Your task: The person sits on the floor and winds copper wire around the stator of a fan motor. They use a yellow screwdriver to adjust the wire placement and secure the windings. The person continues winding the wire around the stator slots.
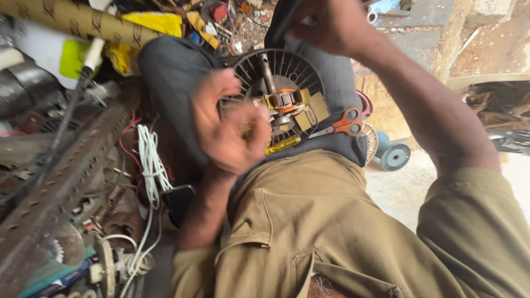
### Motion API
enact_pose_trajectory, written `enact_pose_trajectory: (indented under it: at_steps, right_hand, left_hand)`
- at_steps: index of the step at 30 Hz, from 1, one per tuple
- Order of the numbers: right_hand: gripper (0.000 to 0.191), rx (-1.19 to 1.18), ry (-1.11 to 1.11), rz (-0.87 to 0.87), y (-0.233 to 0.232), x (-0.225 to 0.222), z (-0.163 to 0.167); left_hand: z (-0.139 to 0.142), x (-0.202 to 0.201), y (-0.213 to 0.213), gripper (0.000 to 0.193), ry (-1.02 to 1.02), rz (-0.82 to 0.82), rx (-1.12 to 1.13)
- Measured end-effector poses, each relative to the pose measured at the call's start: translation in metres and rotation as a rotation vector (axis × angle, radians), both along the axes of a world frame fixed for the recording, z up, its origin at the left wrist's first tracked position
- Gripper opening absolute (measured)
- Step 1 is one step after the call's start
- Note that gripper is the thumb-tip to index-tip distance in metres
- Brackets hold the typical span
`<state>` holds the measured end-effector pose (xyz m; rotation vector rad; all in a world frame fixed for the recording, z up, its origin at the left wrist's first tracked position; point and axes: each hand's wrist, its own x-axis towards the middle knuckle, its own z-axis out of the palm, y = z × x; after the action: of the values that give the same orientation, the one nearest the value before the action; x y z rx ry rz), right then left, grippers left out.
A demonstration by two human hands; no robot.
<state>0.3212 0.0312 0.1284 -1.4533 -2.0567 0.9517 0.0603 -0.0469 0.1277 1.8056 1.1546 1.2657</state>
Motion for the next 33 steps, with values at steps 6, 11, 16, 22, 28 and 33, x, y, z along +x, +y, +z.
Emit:
enact_pose_trajectory:
  at_steps: [6, 11, 16, 22, 28, 33]
  right_hand:
    - [0.017, -0.011, -0.493, 0.247, -0.035, 0.009, 0.03]
    - [0.015, 0.141, -0.023, 0.698, -0.096, -0.028, 0.091]
    - [0.019, 0.341, -0.001, 0.569, -0.045, -0.018, 0.082]
    - [0.009, 0.141, 0.089, 0.317, -0.017, -0.01, 0.019]
    - [0.012, 0.068, -0.325, 0.067, -0.026, 0.012, 0.021]
    - [0.008, 0.146, -0.438, 0.728, -0.07, -0.032, 0.055]
  left_hand:
    - [0.026, 0.023, 0.119, 0.021, 0.344, -0.711, -0.016]
    - [0.048, -0.008, 0.079, 0.016, -0.09, -0.53, -0.33]
    - [0.021, -0.017, -0.008, 0.016, 0.252, -0.494, 0.253]
    - [0.008, -0.015, -0.014, 0.013, 0.25, -0.232, 0.229]
    - [0.035, 0.023, 0.073, 0.021, -0.117, -0.504, 0.023]
    - [0.025, 0.013, 0.115, 0.011, 0.152, -0.778, -0.168]
